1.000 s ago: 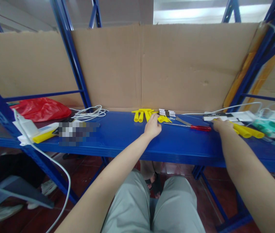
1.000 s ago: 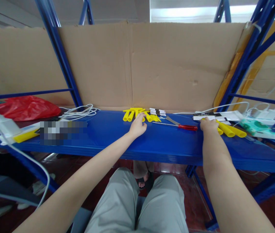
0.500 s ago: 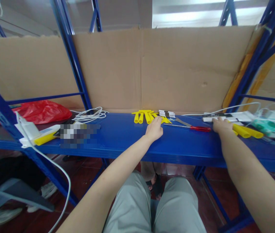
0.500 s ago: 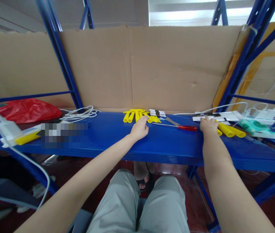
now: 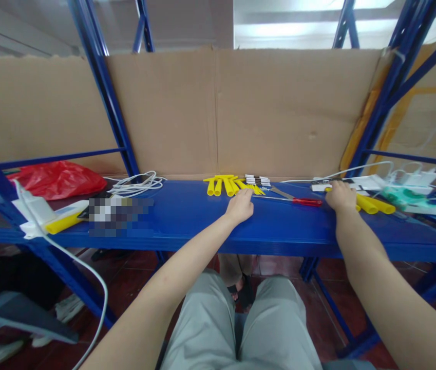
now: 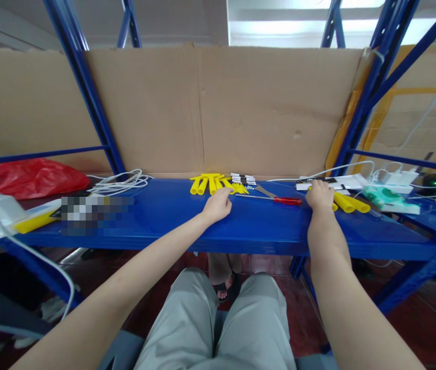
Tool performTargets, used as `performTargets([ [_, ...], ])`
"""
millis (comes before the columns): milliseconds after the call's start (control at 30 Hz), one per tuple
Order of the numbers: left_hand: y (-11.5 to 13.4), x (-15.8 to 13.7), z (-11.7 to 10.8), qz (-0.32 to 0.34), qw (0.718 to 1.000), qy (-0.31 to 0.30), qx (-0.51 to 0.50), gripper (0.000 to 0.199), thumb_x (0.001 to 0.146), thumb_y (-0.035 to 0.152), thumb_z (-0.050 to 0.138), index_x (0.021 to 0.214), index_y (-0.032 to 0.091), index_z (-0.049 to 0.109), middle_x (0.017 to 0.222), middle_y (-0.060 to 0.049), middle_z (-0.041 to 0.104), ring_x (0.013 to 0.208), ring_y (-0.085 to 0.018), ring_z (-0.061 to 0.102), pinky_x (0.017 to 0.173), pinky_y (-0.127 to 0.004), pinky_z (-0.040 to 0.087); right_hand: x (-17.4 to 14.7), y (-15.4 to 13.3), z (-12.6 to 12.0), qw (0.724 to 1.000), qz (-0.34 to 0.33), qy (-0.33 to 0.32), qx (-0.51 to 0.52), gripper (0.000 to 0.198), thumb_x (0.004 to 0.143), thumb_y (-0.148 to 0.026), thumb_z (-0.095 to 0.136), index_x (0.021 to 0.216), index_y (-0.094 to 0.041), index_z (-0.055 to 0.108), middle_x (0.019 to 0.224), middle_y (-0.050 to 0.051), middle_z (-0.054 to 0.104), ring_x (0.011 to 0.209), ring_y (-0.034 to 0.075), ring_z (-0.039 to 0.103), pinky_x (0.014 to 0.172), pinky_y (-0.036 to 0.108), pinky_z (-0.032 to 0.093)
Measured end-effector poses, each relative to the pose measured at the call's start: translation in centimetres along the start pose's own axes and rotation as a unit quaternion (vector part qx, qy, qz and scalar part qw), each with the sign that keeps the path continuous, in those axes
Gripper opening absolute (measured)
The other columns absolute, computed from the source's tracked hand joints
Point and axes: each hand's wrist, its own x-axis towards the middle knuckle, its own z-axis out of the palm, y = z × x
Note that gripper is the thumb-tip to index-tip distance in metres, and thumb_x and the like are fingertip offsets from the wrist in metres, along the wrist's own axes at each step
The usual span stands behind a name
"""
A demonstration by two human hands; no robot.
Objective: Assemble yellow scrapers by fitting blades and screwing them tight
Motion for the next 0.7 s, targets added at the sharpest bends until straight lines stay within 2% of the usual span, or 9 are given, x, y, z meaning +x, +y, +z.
performTargets([
  [100, -1.9, 0.8, -0.7, -0.074, 0.997, 0.030, 0.012, 0.041, 0.078, 0.005, 0.046, 0.117, 0.014, 0.058, 0.121, -0.015, 0.062, 0.119, -0.025, 0.055, 0.105, -0.039, 0.041, 0.0, 0.1, 0.0, 0.998, 0.039, 0.033, 0.044, 0.046, 0.091, -0.017, 0.026, 0.128, -0.006, 0.051, 0.128, 0.023, 0.054, 0.121, 0.032, 0.046, 0.098, 0.044, 0.036],
  [200, -4.4, 1.3, -2.0, -0.147, 0.986, 0.040, 0.072, 0.046, 0.079, 0.006, 0.045, 0.124, 0.008, 0.055, 0.129, -0.020, 0.057, 0.129, -0.027, 0.047, 0.110, -0.041, 0.035, 0.5, 0.2, 0.4, 0.997, 0.032, 0.050, 0.054, 0.044, 0.089, -0.017, 0.029, 0.125, -0.007, 0.054, 0.123, 0.022, 0.057, 0.116, 0.032, 0.049, 0.094, 0.043, 0.038],
  [300, -6.9, 1.3, -3.5, -0.211, 0.969, -0.014, 0.129, 0.051, 0.083, 0.009, 0.042, 0.132, 0.015, 0.051, 0.147, -0.016, 0.042, 0.141, -0.028, 0.031, 0.112, -0.049, 0.030, 1.2, 0.2, 1.1, 0.996, -0.011, 0.072, 0.047, 0.040, 0.086, -0.016, 0.036, 0.117, -0.009, 0.060, 0.113, 0.020, 0.062, 0.107, 0.031, 0.054, 0.088, 0.041, 0.041],
  [400, -8.5, 1.1, -4.5, -0.260, 0.946, -0.096, 0.167, 0.047, 0.089, 0.016, 0.037, 0.133, 0.021, 0.052, 0.153, -0.012, 0.034, 0.144, -0.026, 0.024, 0.112, -0.049, 0.030, 1.7, 0.1, 1.6, 0.992, -0.077, 0.099, 0.032, 0.036, 0.082, -0.014, 0.039, 0.109, -0.010, 0.064, 0.105, 0.019, 0.065, 0.101, 0.030, 0.057, 0.084, 0.039, 0.042],
  [500, -9.3, 1.1, -5.2, -0.261, 0.934, -0.146, 0.193, 0.046, 0.091, 0.021, 0.035, 0.133, 0.024, 0.052, 0.147, -0.011, 0.043, 0.138, -0.027, 0.036, 0.108, -0.047, 0.036, 2.0, 0.1, 1.7, 0.987, -0.116, 0.111, 0.014, 0.035, 0.082, -0.013, 0.039, 0.106, -0.010, 0.065, 0.103, 0.018, 0.066, 0.101, 0.029, 0.058, 0.084, 0.039, 0.042],
  [600, -9.9, 1.2, -6.0, -0.249, 0.931, -0.180, 0.199, 0.046, 0.092, 0.021, 0.034, 0.134, 0.024, 0.052, 0.136, -0.010, 0.056, 0.125, -0.023, 0.053, 0.103, -0.038, 0.042, 2.0, 0.2, 1.7, 0.986, -0.122, 0.114, 0.010, 0.035, 0.082, -0.012, 0.040, 0.105, -0.010, 0.066, 0.103, 0.018, 0.067, 0.101, 0.029, 0.060, 0.084, 0.038, 0.044],
  [700, -10.5, 1.4, -7.0, -0.217, 0.933, -0.199, 0.206, 0.043, 0.092, 0.023, 0.035, 0.129, 0.023, 0.056, 0.132, -0.008, 0.060, 0.120, -0.021, 0.057, 0.099, -0.029, 0.044, 2.0, 0.2, 1.8, 0.987, -0.115, 0.114, 0.020, 0.036, 0.081, -0.011, 0.040, 0.104, -0.011, 0.067, 0.104, 0.017, 0.067, 0.100, 0.028, 0.061, 0.084, 0.038, 0.045],
])
